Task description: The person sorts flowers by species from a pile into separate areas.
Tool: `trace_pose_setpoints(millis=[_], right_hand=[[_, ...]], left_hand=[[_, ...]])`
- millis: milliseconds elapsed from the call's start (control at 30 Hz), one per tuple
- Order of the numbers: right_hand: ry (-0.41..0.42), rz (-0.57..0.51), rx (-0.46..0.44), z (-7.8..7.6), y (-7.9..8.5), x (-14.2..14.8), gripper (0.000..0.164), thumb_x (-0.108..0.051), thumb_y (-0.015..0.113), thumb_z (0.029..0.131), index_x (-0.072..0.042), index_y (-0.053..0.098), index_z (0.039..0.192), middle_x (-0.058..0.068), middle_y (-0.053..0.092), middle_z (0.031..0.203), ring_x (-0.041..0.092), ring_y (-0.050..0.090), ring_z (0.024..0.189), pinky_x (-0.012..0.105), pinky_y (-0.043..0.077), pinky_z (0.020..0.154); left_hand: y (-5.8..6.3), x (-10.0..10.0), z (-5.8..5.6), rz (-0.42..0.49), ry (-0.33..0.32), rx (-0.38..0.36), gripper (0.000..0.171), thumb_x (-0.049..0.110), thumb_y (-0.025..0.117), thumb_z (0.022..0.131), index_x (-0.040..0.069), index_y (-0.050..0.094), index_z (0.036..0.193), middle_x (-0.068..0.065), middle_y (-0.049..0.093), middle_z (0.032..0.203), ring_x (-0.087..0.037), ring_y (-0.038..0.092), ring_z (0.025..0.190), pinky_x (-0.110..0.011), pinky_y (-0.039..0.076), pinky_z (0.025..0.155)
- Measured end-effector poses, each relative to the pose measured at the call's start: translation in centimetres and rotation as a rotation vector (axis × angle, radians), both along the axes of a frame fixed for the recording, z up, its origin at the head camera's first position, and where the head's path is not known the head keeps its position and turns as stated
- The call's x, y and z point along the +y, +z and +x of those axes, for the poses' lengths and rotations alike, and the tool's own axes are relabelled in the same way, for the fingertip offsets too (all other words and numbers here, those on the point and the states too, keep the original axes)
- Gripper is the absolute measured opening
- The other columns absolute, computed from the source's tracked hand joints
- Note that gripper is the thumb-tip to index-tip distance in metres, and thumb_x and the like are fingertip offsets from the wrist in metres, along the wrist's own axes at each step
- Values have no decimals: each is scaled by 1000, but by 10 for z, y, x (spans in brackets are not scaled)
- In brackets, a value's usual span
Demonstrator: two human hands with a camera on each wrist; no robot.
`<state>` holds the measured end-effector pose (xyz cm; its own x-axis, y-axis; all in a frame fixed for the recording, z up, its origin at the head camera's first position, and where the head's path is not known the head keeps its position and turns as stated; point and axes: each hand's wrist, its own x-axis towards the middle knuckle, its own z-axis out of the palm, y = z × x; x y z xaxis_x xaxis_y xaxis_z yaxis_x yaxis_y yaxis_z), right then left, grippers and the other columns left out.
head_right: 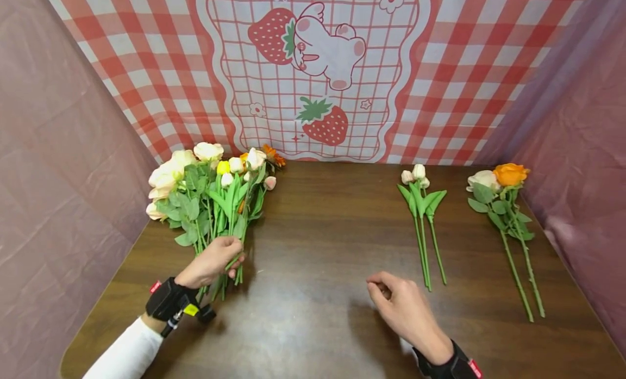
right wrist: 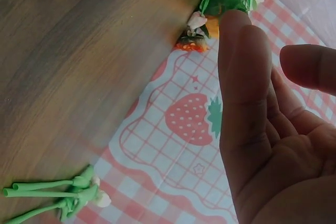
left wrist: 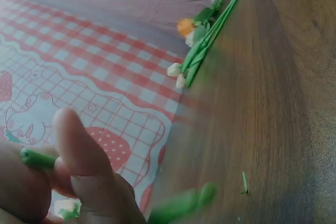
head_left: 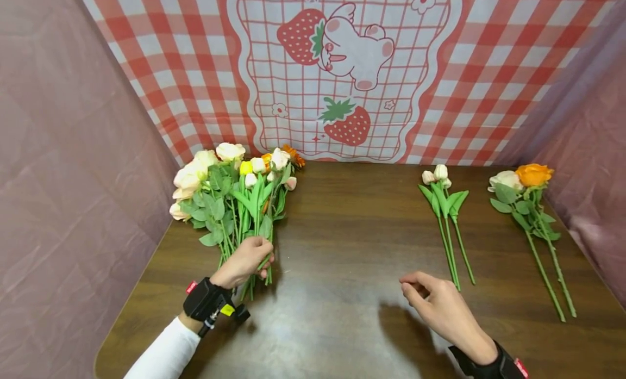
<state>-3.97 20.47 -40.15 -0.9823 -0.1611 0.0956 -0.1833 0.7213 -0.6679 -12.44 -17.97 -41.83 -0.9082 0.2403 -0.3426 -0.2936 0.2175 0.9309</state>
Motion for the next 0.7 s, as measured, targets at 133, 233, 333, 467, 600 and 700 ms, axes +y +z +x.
trace_pose_setpoints(millis=[133, 233, 333, 467, 600, 700], right_hand=[[4, -2, 1, 1, -1, 0, 12, -11, 65, 95, -10, 74, 102, -10, 68, 81, -1, 56, 66, 23, 46, 57], [14, -1, 30, 1, -3, -1, 11, -10, 66, 93, -11, 74, 100, -12, 68, 79, -1, 56, 65, 22, 46, 57], [24, -4, 60, 2, -5, -2, 10, -7, 67, 92, -10, 74, 97, -13, 67, 78, -2, 56, 65, 22, 47, 57], [29, -4, 70, 2, -6, -2, 10, -7, 67, 91, -10, 74, 97, -14, 67, 77, -2, 56, 65, 22, 47, 58], [33, -3, 49, 2, -5, -2, 10, -8, 66, 92, -10, 74, 98, -12, 68, 79, -2, 56, 65, 22, 46, 58], [39, -4, 37, 2, -5, -2, 10, -8, 66, 92, -9, 74, 99, -11, 68, 80, -2, 56, 66, 22, 46, 58]], left_hand=[[2, -4, 2, 25, 23, 13, 20, 2, 44, 99, -12, 54, 108, -5, 54, 72, -9, 47, 48, -23, 51, 46], [3, -5, 2, 35, 34, 15, 39, -1, 44, 96, -16, 44, 133, -9, 58, 78, -9, 48, 49, -23, 51, 47], [3, -5, 3, 25, 25, 28, 45, -2, 45, 93, -16, 42, 136, -13, 63, 83, -8, 48, 48, -23, 52, 47], [3, -7, 4, 6, 4, 71, 45, -2, 46, 92, -15, 44, 135, -13, 67, 85, -6, 45, 47, -21, 45, 44], [5, -9, 5, 60, -13, 103, 44, -2, 43, 93, -16, 43, 135, -10, 66, 84, -6, 43, 46, -19, 38, 44], [6, -10, 6, 115, -23, 113, 45, -3, 42, 92, -18, 41, 135, -9, 64, 82, -6, 45, 48, -19, 38, 45]])
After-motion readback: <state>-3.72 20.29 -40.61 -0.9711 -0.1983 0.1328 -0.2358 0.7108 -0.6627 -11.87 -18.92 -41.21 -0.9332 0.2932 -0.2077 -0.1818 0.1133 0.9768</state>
